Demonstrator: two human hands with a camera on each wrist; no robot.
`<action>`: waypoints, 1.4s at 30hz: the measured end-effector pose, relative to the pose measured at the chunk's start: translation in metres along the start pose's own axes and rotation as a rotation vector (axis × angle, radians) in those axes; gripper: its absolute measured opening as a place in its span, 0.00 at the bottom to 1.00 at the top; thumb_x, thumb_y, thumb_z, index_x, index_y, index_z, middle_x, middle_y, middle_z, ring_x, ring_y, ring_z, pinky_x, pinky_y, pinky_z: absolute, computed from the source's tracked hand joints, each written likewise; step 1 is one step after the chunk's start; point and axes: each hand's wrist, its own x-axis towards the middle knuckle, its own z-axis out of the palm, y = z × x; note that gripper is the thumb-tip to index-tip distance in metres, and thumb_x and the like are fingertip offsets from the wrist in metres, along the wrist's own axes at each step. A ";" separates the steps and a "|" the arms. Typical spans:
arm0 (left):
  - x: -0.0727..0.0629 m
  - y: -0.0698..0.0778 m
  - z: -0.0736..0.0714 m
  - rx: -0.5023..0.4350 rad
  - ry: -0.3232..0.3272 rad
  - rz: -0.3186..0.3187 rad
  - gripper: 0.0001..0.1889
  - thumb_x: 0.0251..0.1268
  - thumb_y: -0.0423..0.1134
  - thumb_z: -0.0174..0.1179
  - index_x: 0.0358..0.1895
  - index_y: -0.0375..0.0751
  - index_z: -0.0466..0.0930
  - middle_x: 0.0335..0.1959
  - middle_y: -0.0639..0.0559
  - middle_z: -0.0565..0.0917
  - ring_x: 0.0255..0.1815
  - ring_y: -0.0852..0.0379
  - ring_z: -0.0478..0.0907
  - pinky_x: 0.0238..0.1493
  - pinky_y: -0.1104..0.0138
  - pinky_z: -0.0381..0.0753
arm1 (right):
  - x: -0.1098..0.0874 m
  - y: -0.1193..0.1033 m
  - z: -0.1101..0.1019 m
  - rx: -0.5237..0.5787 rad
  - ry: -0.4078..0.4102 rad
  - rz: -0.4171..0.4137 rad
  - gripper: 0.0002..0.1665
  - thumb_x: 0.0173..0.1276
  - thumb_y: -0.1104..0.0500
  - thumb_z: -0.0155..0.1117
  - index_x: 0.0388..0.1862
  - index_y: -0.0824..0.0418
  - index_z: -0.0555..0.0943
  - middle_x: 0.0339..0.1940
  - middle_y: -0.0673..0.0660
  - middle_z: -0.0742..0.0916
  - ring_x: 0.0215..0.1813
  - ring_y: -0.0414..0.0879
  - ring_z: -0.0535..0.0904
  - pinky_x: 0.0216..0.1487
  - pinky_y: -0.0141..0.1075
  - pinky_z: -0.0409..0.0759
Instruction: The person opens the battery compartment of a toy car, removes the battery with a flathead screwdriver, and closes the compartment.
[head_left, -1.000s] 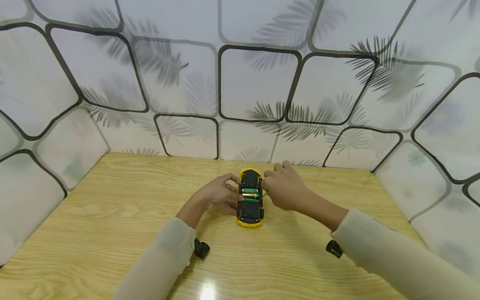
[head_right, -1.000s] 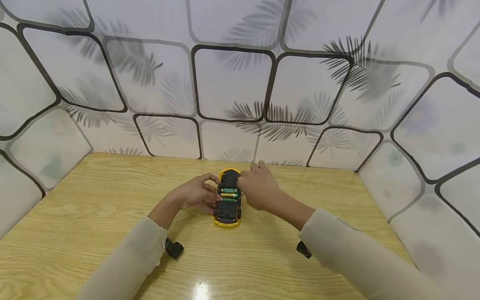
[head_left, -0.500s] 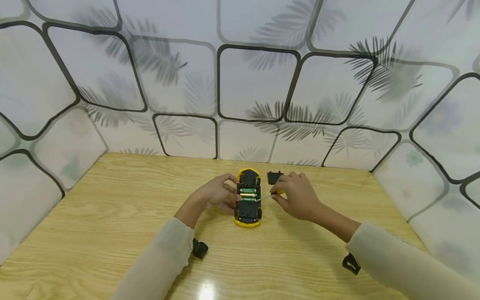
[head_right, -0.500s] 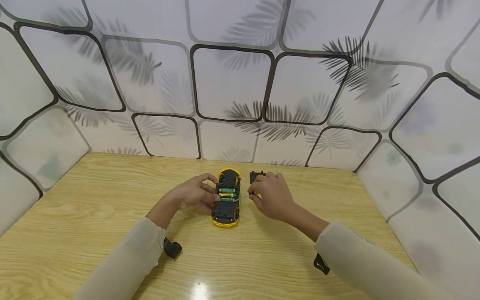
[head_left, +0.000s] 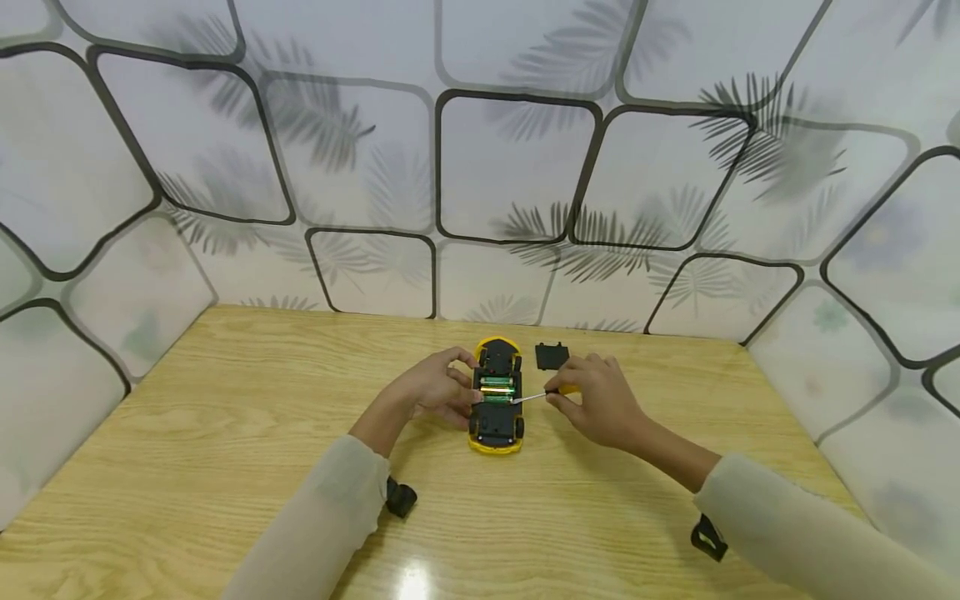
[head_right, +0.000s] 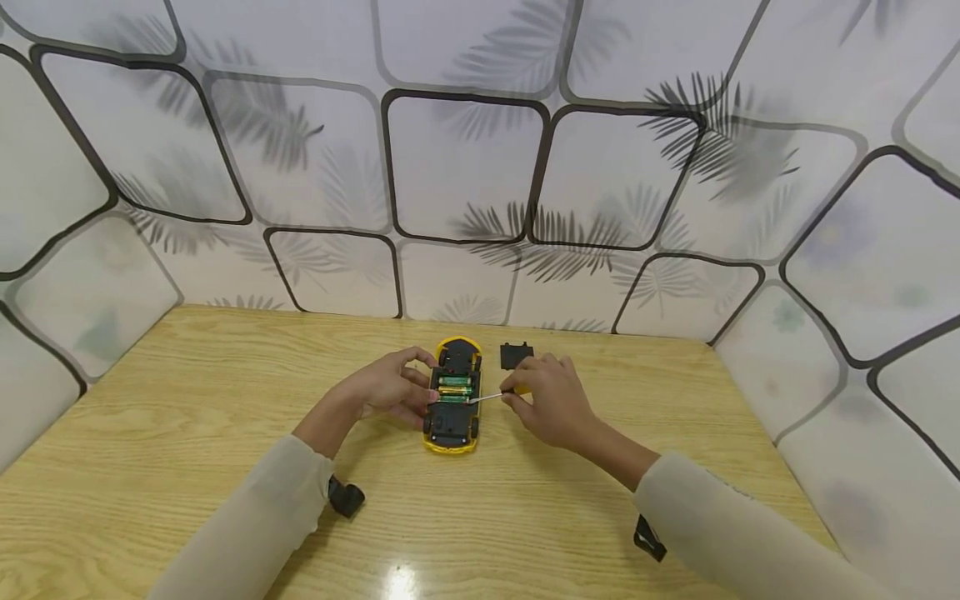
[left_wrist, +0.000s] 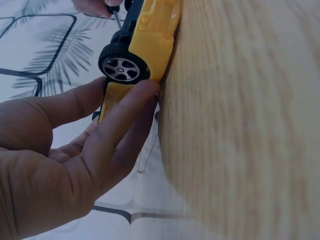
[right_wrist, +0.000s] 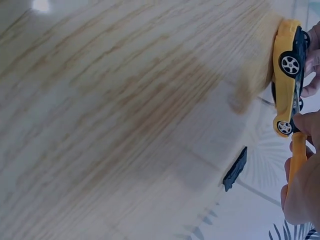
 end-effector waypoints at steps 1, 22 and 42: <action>0.000 0.000 0.000 0.003 0.001 0.000 0.25 0.68 0.24 0.64 0.64 0.41 0.68 0.59 0.34 0.77 0.40 0.42 0.83 0.38 0.52 0.91 | -0.001 0.001 0.001 0.016 0.002 0.008 0.06 0.61 0.61 0.79 0.37 0.57 0.91 0.35 0.49 0.87 0.34 0.46 0.73 0.38 0.42 0.63; -0.001 -0.002 -0.004 -0.024 -0.011 0.000 0.26 0.67 0.24 0.65 0.64 0.41 0.68 0.61 0.34 0.75 0.41 0.41 0.84 0.39 0.52 0.91 | -0.006 0.006 0.003 0.072 0.006 0.006 0.07 0.62 0.61 0.78 0.40 0.56 0.90 0.38 0.48 0.88 0.38 0.48 0.77 0.40 0.42 0.65; 0.001 -0.002 -0.004 -0.054 -0.023 -0.007 0.25 0.67 0.23 0.64 0.64 0.40 0.67 0.62 0.33 0.73 0.38 0.43 0.83 0.40 0.50 0.91 | -0.004 0.013 -0.006 0.001 -0.009 0.069 0.09 0.67 0.64 0.73 0.46 0.58 0.88 0.44 0.57 0.87 0.42 0.55 0.78 0.39 0.53 0.69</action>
